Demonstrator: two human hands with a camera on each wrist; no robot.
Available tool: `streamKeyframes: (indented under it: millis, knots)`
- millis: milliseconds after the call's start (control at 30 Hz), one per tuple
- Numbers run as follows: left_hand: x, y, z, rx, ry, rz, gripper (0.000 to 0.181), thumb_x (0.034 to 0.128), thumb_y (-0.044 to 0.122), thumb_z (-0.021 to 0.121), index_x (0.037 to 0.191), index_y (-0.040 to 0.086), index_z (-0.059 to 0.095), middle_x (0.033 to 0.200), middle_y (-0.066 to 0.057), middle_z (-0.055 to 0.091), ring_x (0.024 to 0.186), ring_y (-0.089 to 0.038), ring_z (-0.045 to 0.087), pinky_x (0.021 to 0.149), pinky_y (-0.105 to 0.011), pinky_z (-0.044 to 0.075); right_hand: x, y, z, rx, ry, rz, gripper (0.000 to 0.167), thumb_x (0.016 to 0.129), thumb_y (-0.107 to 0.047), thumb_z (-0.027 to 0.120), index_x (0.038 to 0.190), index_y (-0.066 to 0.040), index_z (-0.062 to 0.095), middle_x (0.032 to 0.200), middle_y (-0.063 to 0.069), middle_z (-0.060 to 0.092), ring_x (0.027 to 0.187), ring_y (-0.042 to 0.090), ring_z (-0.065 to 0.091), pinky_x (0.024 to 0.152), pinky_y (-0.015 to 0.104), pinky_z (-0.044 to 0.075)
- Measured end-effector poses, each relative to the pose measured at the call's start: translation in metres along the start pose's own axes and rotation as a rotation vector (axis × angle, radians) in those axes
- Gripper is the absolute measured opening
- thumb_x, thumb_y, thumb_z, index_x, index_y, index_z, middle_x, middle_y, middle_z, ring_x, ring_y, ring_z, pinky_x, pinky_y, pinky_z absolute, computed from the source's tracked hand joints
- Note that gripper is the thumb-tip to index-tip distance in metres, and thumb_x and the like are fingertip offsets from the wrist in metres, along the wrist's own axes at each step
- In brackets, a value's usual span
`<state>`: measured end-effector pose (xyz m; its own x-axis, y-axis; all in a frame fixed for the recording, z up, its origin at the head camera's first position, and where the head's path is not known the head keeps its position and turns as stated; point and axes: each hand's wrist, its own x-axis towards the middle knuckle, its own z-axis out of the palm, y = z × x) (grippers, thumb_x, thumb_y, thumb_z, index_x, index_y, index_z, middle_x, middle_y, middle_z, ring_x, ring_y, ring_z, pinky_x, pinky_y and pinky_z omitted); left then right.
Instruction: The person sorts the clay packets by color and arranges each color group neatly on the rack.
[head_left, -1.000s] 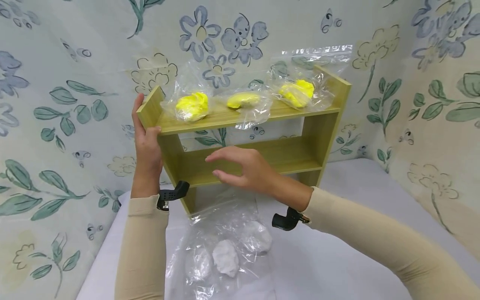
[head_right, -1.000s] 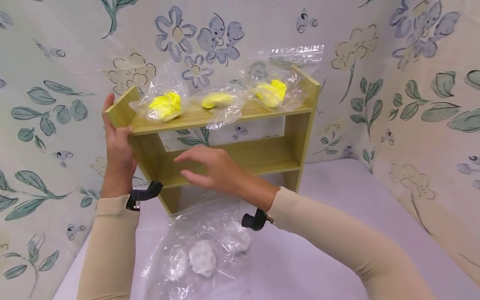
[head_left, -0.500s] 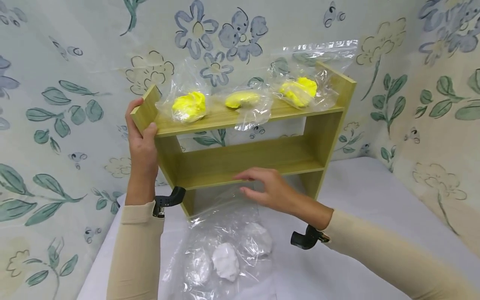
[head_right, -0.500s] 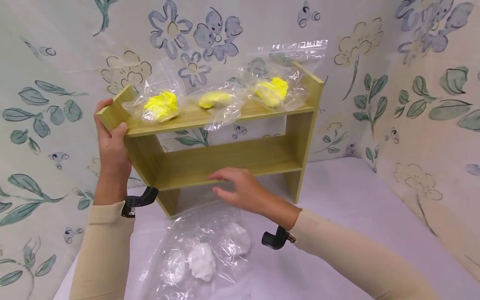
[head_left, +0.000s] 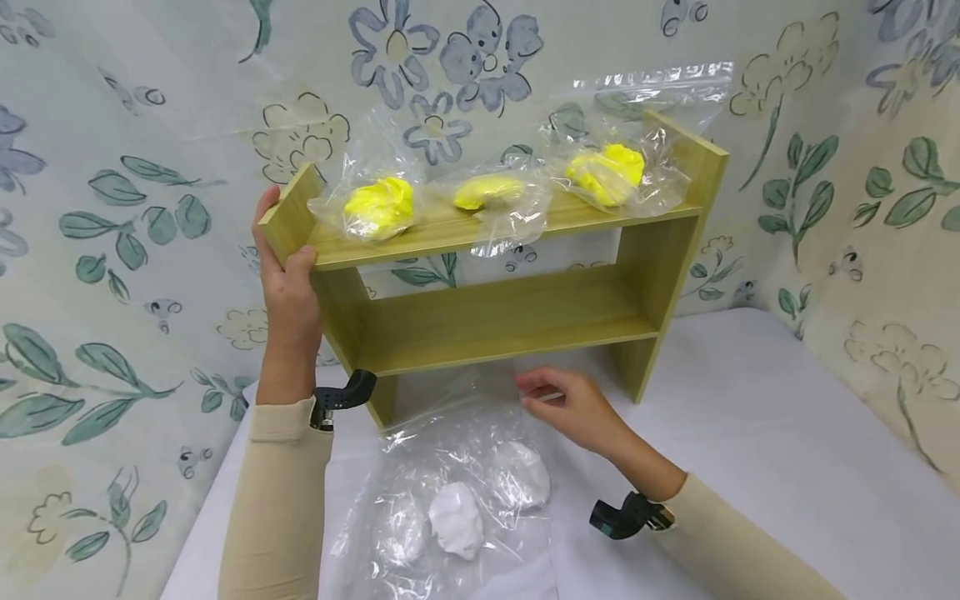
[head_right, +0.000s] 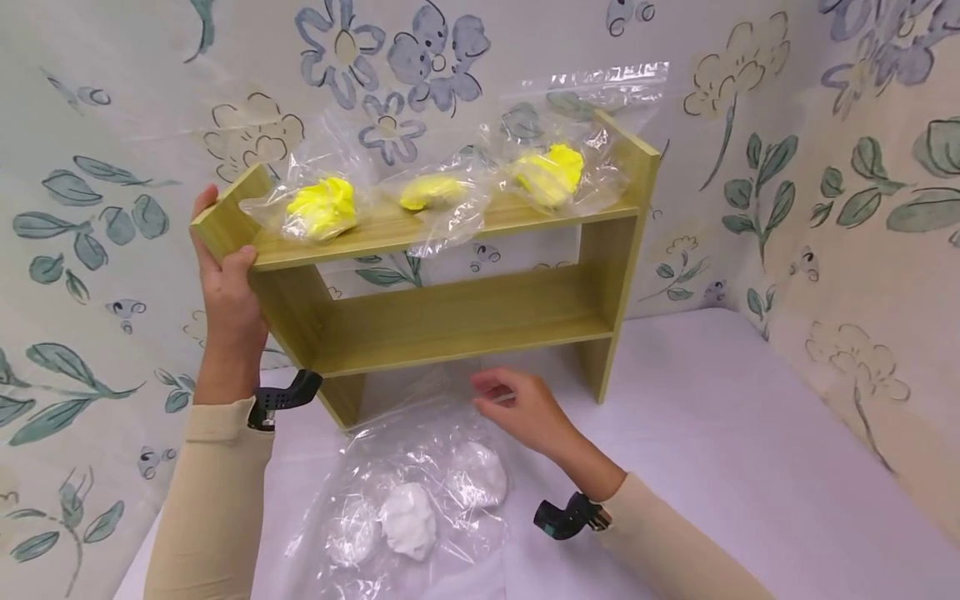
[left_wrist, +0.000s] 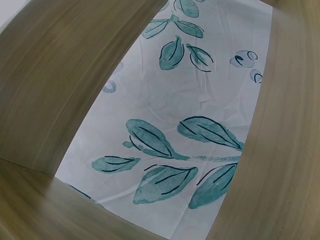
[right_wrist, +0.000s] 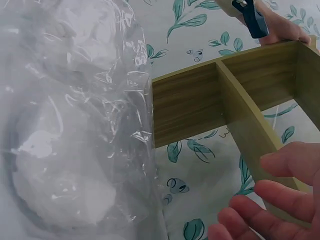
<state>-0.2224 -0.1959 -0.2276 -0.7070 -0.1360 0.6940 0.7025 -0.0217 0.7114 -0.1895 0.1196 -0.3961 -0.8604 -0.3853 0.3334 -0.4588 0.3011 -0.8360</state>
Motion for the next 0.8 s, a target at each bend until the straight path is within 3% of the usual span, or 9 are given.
streamKeyframes:
  millis: [167,367,600,800]
  knots:
    - [0.001,-0.002,0.000,-0.040,0.003,0.023,0.065,0.0845,-0.001,0.032,0.146,0.020,0.031,0.143,-0.009,0.036,0.125,-0.021,0.035,0.102,-0.032,0.026,-0.010,0.017,-0.001,-0.010,-0.080,0.107,0.031,0.087,-0.013,0.067,0.115,0.001,0.064,0.107,0.018,0.067,0.093,0.025,0.066,0.079,0.034,0.052]
    - [0.001,-0.004,0.000,-0.055,-0.001,0.039,0.065,0.0831,0.000,0.033,0.145,0.019,0.031,0.143,-0.010,0.036,0.123,-0.022,0.036,0.102,-0.032,0.026,-0.019,0.034,0.006,0.011,-0.176,0.235,0.036,0.083,-0.015,0.069,0.113,0.005,0.062,0.096,0.011,0.068,0.085,0.022,0.065,0.072,0.028,0.051]
    - [0.001,-0.004,0.001,-0.052,-0.019,0.021,0.066,0.0842,0.000,0.033,0.147,0.019,0.029,0.144,-0.010,0.035,0.125,-0.020,0.036,0.103,-0.033,0.027,-0.025,0.046,0.017,-0.186,-0.138,0.266,0.024,0.080,-0.021,0.073,0.097,-0.004,0.067,0.082,-0.002,0.065,0.076,0.012,0.059,0.071,0.032,0.048]
    - [0.001,-0.002,-0.001,-0.030,-0.019,0.019,0.066,0.0837,0.002,0.034,0.147,0.019,0.028,0.143,-0.010,0.036,0.124,-0.020,0.036,0.103,-0.033,0.027,-0.026,0.054,0.024,-0.199,-0.184,0.293,0.016,0.080,-0.023,0.073,0.088,-0.010,0.067,0.077,-0.004,0.060,0.073,0.012,0.054,0.068,0.030,0.044]
